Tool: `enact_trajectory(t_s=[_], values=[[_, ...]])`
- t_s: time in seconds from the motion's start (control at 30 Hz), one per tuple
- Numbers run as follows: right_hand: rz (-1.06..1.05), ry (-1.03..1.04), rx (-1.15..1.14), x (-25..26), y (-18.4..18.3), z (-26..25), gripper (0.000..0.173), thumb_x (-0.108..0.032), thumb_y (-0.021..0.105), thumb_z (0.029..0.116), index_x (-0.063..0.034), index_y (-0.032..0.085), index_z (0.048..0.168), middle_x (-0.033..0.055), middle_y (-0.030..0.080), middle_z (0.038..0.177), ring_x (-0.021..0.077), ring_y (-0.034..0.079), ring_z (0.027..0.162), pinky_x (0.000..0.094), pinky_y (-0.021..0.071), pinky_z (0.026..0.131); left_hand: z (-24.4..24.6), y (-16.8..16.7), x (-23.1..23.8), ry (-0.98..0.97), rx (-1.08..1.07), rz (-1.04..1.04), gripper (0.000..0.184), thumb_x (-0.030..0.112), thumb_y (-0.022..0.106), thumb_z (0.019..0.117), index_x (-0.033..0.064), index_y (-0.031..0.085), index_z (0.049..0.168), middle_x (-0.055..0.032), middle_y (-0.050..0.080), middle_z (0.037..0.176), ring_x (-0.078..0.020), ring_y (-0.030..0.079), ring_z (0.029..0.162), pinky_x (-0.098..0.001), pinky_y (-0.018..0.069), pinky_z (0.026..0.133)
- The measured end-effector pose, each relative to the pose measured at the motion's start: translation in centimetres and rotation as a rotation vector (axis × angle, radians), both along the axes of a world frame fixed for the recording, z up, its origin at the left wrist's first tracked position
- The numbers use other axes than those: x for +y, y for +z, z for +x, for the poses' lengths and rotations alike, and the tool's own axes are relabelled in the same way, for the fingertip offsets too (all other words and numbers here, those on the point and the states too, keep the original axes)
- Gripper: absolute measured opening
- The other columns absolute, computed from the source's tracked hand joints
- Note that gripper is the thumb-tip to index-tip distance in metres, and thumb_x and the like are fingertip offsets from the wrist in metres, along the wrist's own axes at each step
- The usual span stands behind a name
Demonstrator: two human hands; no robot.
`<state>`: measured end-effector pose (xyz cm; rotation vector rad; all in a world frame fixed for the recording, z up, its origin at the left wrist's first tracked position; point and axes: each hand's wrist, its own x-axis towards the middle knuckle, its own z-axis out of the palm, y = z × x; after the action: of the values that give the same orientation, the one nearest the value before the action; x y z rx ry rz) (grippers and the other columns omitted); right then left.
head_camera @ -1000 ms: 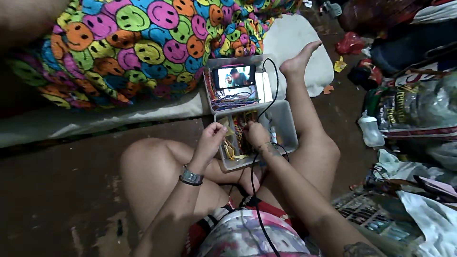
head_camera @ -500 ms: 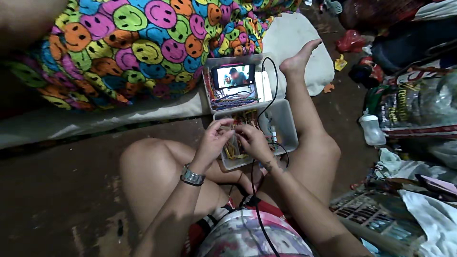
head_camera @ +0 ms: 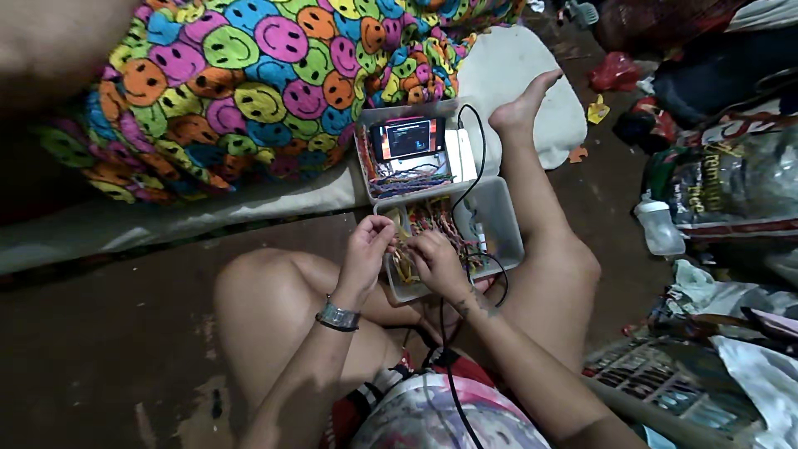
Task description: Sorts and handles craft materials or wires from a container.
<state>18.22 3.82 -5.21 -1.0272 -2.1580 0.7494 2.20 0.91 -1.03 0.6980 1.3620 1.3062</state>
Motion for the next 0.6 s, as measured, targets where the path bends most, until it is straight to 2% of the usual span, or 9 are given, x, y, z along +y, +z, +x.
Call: enact_trajectory(t_s=[0.1,0.23,0.4,0.47,0.5,0.53,0.57,0.6], values=[[-0.042,0.001,0.031,0.1,-0.2,0.4,0.021,-0.009,0.059,0.0963,-0.0030,0.076,0.106,0.0120,0.074,0.100,0.0282,0.070,0.098,0.0482,0.0551,0.090,0.0,-0.4,-0.1,-0.106,0.000,0.045,0.014,-0.002,0.062,0.0961,0.0055,0.059,0.107,-0.0009,0.064,0.092,-0.0072,0.063,0.078,-0.0238,0.0560,0.075],[-0.010,0.012,0.048,0.0,-0.6,0.9,0.022,-0.012,0.058,0.0984,-0.0039,0.077,0.107,0.0106,0.075,0.101,0.0269,0.070,0.097,0.0483,0.0547,0.089,0.2,-0.6,-0.1,-0.141,0.013,0.056,0.013,-0.004,0.064,0.0946,0.0039,0.060,0.104,-0.0008,0.066,0.089,-0.0064,0.064,0.076,-0.0226,0.0564,0.074],[0.004,-0.050,-0.084,-0.1,-0.4,1.0,0.019,-0.010,0.062,0.0961,-0.0076,0.078,0.106,0.0097,0.076,0.104,0.0307,0.071,0.098,0.0540,0.0532,0.086,0.4,-0.6,-0.2,-0.031,0.039,0.074,0.013,-0.006,0.064,0.0932,0.0061,0.059,0.096,0.0007,0.064,0.083,-0.0071,0.064,0.073,-0.0233,0.0571,0.072],[-0.048,-0.055,-0.106,0.2,-0.2,1.2,0.020,-0.010,0.062,0.0961,-0.0076,0.078,0.108,0.0110,0.076,0.105,0.0323,0.071,0.099,0.0565,0.0523,0.089,0.2,-0.5,-0.1,0.048,0.019,0.103,0.015,-0.005,0.063,0.0942,0.0088,0.058,0.095,0.0016,0.065,0.083,-0.0068,0.065,0.073,-0.0230,0.0577,0.070],[-0.109,-0.047,-0.080,0.4,-0.1,1.4,0.022,-0.012,0.061,0.0981,-0.0070,0.078,0.110,0.0116,0.076,0.106,0.0308,0.071,0.101,0.0548,0.0522,0.092,0.0,-0.4,0.0,0.074,0.006,0.113,0.015,-0.004,0.062,0.0953,0.0099,0.056,0.096,0.0022,0.065,0.084,-0.0064,0.065,0.073,-0.0229,0.0581,0.070],[-0.197,-0.041,-0.029,0.7,0.2,1.7,0.024,-0.014,0.059,0.1001,-0.0067,0.078,0.113,0.0107,0.076,0.106,0.0256,0.071,0.102,0.0482,0.0534,0.094,-0.2,-0.3,0.0,0.093,-0.012,0.119,0.015,-0.004,0.061,0.0961,0.0103,0.056,0.096,0.0020,0.065,0.084,-0.0066,0.065,0.073,-0.0232,0.0585,0.070],[-0.325,-0.039,0.046,1.0,0.6,1.9,0.025,-0.015,0.058,0.1018,-0.0062,0.077,0.116,0.0090,0.075,0.107,0.0176,0.071,0.100,0.0378,0.0551,0.094,-0.4,-0.3,0.0,0.106,-0.030,0.121,0.016,-0.005,0.061,0.0964,0.0107,0.056,0.097,0.0019,0.066,0.084,-0.0068,0.066,0.073,-0.0231,0.0586,0.070],[-0.473,-0.063,0.151,1.3,0.9,2.1,0.025,-0.015,0.059,0.1021,-0.0051,0.076,0.117,0.0066,0.075,0.105,0.0100,0.069,0.094,0.0287,0.0560,0.089,-0.5,-0.4,0.0,0.112,-0.048,0.128,0.017,-0.005,0.061,0.0960,0.0110,0.056,0.097,0.0016,0.067,0.085,-0.0071,0.066,0.073,-0.0233,0.0589,0.070]])
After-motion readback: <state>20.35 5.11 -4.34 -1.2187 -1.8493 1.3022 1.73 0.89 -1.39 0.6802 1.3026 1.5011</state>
